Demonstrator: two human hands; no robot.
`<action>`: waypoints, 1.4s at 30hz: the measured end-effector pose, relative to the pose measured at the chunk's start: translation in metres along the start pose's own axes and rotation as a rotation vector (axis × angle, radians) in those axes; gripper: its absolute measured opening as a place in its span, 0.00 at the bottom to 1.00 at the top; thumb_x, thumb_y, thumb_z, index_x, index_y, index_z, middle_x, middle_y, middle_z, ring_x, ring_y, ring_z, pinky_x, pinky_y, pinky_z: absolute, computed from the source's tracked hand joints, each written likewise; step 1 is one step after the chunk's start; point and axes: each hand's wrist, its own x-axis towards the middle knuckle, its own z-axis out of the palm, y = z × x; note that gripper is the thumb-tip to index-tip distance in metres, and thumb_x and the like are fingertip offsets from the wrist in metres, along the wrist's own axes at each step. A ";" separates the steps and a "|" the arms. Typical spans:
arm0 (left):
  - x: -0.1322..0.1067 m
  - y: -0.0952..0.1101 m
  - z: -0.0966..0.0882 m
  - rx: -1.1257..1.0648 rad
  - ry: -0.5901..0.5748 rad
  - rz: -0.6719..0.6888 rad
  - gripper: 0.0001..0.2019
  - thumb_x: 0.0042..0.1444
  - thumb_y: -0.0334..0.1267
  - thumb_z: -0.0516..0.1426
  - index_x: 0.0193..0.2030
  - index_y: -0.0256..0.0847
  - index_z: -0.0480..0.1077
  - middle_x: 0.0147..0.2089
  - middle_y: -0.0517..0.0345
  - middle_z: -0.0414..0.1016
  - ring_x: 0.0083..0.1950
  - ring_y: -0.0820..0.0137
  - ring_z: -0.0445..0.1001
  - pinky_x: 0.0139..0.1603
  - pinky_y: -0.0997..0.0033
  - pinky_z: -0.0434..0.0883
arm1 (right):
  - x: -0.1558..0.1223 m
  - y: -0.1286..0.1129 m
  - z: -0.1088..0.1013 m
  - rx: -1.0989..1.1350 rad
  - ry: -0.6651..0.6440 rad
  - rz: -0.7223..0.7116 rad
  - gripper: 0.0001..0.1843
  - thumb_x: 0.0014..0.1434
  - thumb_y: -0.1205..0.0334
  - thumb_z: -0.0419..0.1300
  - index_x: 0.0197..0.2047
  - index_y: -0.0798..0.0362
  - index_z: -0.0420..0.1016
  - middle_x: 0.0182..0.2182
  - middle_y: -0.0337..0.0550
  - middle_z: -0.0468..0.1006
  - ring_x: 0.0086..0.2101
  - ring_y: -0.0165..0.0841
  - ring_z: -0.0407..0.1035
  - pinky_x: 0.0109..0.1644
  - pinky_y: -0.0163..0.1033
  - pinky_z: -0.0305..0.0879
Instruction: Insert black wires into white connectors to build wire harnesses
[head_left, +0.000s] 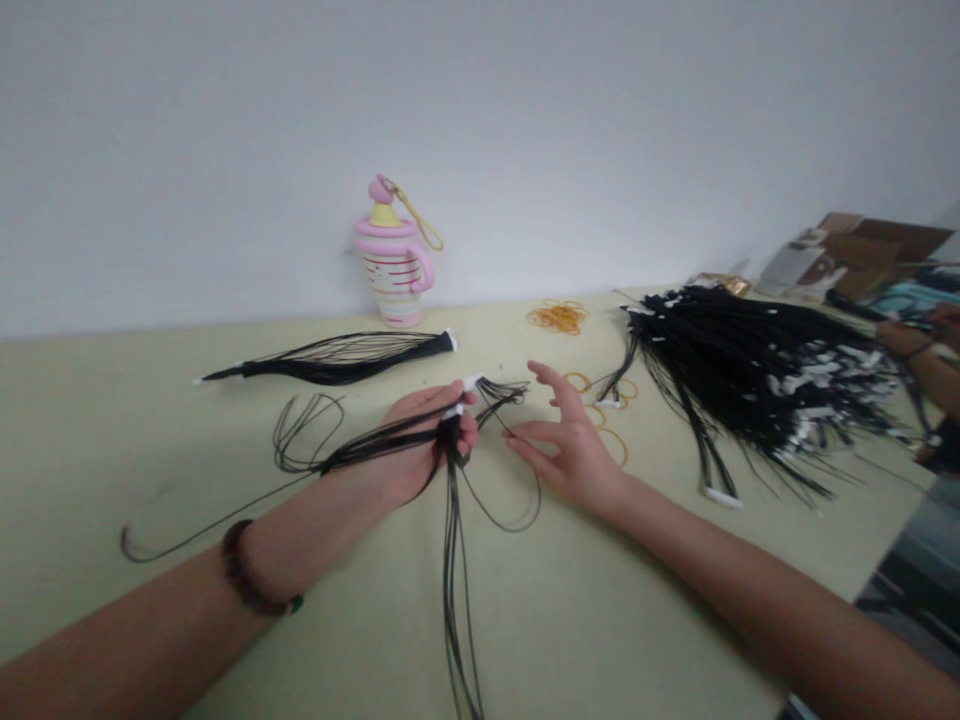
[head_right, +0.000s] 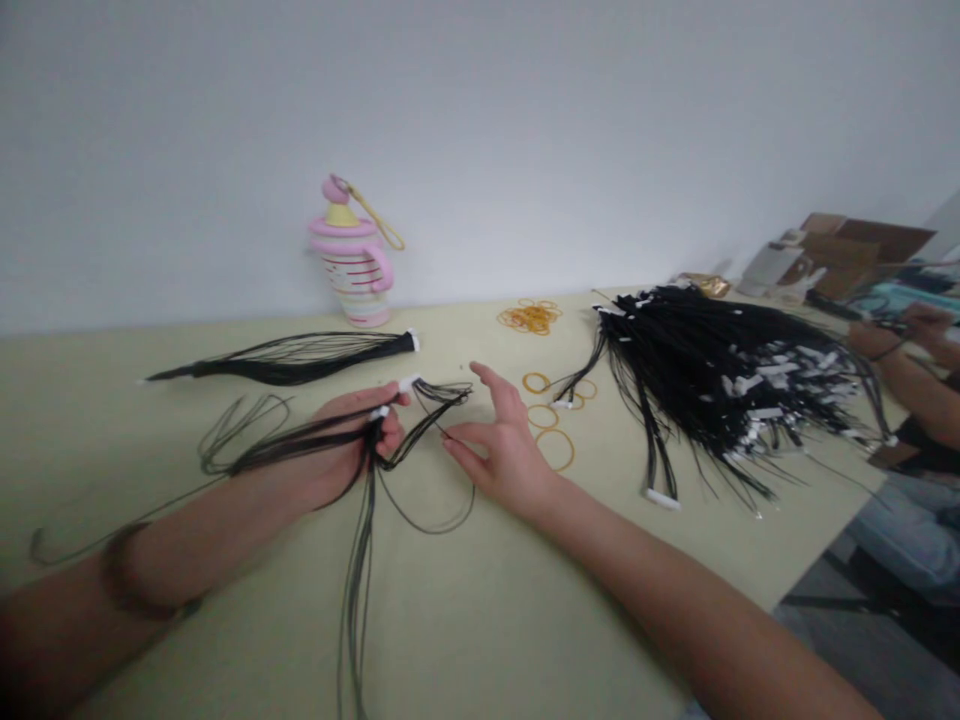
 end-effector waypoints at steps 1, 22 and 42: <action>-0.002 0.007 0.001 -0.056 -0.012 0.017 0.04 0.52 0.34 0.53 0.30 0.34 0.65 0.15 0.65 0.64 0.15 0.81 0.63 0.15 0.85 0.60 | 0.001 0.003 0.000 0.057 -0.015 0.030 0.06 0.51 0.62 0.60 0.33 0.51 0.77 0.61 0.47 0.47 0.59 0.45 0.43 0.54 0.51 0.54; 0.002 -0.028 0.002 0.397 0.071 0.115 0.12 0.51 0.44 0.53 0.29 0.36 0.64 0.18 0.63 0.66 0.17 0.76 0.64 0.17 0.78 0.62 | 0.002 -0.024 -0.002 0.016 0.015 -0.214 0.05 0.55 0.66 0.55 0.33 0.54 0.72 0.29 0.41 0.73 0.31 0.27 0.66 0.36 0.33 0.62; 0.005 -0.036 0.000 0.550 0.069 0.282 0.12 0.52 0.42 0.51 0.27 0.35 0.67 0.27 0.58 0.68 0.29 0.73 0.64 0.28 0.77 0.61 | -0.001 -0.031 0.008 0.039 -0.028 -0.240 0.09 0.55 0.65 0.55 0.37 0.53 0.75 0.31 0.44 0.71 0.35 0.31 0.65 0.39 0.37 0.63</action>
